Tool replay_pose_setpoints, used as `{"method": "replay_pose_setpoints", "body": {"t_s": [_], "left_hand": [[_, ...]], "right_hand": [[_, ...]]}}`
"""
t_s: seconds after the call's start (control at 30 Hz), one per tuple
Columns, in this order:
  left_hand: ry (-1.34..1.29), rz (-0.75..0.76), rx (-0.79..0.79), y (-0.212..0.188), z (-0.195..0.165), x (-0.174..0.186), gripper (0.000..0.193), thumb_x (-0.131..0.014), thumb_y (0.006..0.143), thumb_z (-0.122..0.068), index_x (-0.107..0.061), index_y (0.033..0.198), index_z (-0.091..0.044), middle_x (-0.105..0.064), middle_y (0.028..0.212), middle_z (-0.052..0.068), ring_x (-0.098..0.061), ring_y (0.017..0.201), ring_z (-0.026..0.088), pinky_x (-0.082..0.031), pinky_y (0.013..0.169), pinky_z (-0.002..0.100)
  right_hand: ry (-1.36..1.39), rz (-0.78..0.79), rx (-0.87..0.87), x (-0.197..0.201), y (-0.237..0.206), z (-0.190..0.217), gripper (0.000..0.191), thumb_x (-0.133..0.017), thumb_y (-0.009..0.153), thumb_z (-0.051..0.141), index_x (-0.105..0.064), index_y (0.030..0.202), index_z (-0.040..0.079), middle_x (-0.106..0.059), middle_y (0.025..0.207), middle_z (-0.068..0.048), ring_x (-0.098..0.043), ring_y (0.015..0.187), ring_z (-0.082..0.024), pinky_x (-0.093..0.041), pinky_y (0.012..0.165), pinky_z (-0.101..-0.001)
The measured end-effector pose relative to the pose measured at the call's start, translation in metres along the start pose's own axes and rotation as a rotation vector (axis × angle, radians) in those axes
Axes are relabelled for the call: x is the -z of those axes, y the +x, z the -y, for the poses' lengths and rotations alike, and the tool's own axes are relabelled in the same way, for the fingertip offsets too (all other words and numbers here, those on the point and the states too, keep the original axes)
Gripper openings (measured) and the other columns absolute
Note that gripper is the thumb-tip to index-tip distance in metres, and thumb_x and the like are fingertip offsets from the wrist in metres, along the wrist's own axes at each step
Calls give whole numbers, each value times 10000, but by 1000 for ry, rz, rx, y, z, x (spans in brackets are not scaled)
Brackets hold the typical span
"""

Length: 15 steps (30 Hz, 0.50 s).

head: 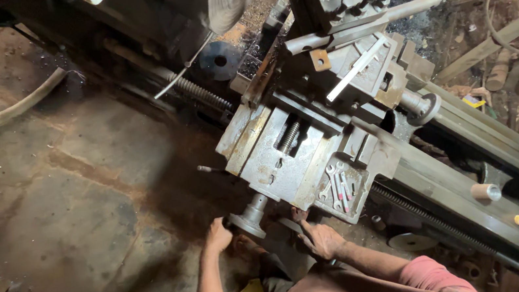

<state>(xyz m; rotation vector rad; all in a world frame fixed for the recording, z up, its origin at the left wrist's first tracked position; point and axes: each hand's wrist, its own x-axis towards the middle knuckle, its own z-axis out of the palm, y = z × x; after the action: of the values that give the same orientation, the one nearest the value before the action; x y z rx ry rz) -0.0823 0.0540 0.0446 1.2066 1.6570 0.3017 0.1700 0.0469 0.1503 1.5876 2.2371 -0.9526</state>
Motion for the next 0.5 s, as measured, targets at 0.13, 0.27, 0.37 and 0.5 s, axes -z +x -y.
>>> {"method": "replay_pose_setpoints", "body": {"t_s": [0.13, 0.27, 0.37, 0.5], "left_hand": [[141, -151, 128, -10, -11, -24, 499, -656, 811, -415, -693, 1241, -166, -730, 1190, 203, -669, 1174, 397, -522, 1046, 483], [210, -378, 134, -29, -22, -54, 730, -682, 770, -587, -623, 1285, -73, -656, 1292, 231, -611, 1239, 429, -482, 1082, 528], [323, -569, -39, -41, -27, -70, 1026, -695, 750, -700, -470, 1394, 66, -495, 1391, 305, -483, 1260, 511, -396, 1064, 625], [300, -547, -93, -50, -29, -84, 878, -601, 844, -668, -545, 1340, 54, -541, 1351, 286, -513, 1184, 477, -421, 1007, 602]], "right_hand": [[-17, -14, 28, 7, -2, 6, 524, -509, 1026, 375, -426, 1374, -8, -696, 925, -297, -667, 869, -488, -519, 810, -561], [-1, 36, -2, 12, -5, 11, 500, -496, 1031, 362, -418, 1366, -1, -697, 935, -292, -668, 887, -484, -518, 818, -558], [-24, 20, 12, 16, -5, 12, 525, -502, 1023, 369, -405, 1375, -8, -699, 928, -290, -676, 880, -477, -523, 819, -551], [-42, 42, -7, 18, -5, 12, 522, -502, 1033, 386, -423, 1368, -7, -700, 930, -290, -672, 893, -480, -520, 828, -549]]}}
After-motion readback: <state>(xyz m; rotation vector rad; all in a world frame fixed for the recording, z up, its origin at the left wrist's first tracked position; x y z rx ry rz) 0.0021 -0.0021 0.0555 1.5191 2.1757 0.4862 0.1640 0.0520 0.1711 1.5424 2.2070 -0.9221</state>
